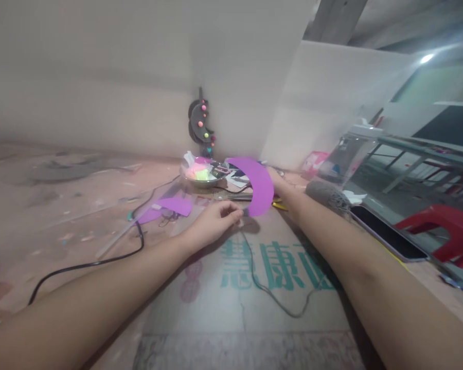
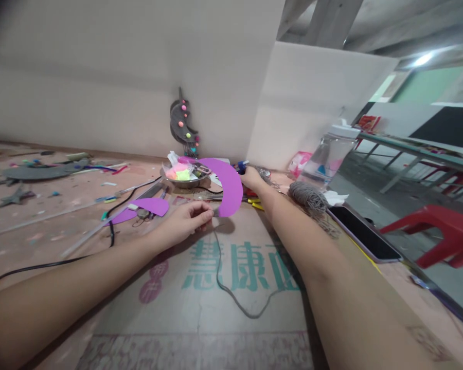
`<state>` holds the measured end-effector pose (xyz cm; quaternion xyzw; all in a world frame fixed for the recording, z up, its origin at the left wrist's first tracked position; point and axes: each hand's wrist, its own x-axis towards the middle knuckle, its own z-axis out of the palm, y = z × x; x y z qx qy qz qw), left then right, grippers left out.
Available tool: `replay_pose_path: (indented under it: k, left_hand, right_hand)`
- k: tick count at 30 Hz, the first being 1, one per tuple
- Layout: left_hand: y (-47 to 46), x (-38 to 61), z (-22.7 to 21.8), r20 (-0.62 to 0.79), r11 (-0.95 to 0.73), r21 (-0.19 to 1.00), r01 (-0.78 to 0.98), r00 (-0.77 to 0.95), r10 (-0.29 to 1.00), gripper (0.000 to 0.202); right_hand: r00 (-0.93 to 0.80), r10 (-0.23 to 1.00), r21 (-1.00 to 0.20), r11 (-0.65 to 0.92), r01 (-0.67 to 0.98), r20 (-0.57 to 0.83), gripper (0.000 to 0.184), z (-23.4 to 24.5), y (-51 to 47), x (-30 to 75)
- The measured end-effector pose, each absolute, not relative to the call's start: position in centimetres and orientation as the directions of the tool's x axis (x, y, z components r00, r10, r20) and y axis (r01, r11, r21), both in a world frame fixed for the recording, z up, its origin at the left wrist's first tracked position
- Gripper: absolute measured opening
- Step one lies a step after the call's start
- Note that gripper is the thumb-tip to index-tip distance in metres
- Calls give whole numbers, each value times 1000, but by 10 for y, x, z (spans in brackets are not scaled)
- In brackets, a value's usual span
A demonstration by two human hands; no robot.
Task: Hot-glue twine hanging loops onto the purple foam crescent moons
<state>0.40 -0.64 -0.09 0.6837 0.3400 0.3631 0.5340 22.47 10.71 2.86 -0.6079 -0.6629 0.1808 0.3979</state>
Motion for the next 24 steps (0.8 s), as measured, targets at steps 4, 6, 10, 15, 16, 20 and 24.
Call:
replay_pose_path:
  k: [4,6,10,15,16,20,24]
  left_hand:
    - [-6,2,3,156,-236,967,100,500,852,29]
    - [-5,2,3,172,-257,960,107,500,849,30]
    - [-4,1,1,204,-289,951,106,487,849,30]
    - [-6,1,6,216,-299,945,132,434,874,30]
    - [-7,2,8,224,-308,940,145,421,879,31]
    - [-9,2,10,276,-365,913,181,386,880,29]
    - [-10,3,7,218,-326,920,217,408,887,27]
  right_hand:
    - [182,941,-704,76,706,284,49,38,96,244]
    - [274,899,-711,57,701,342,62,42,81,255]
    - [231,868,-795,257,549,440,44,41,32,258]
    - [-177,954,-803,300,515,242,37,33,-32,222]
    - [-238,947,-823,307,477,215,33,31,-40,214]
    - [-415,905,-925,238,297,99,36,22,-55,193]
    - [-355,928,-799,295,523,110,20,15,-64,195]
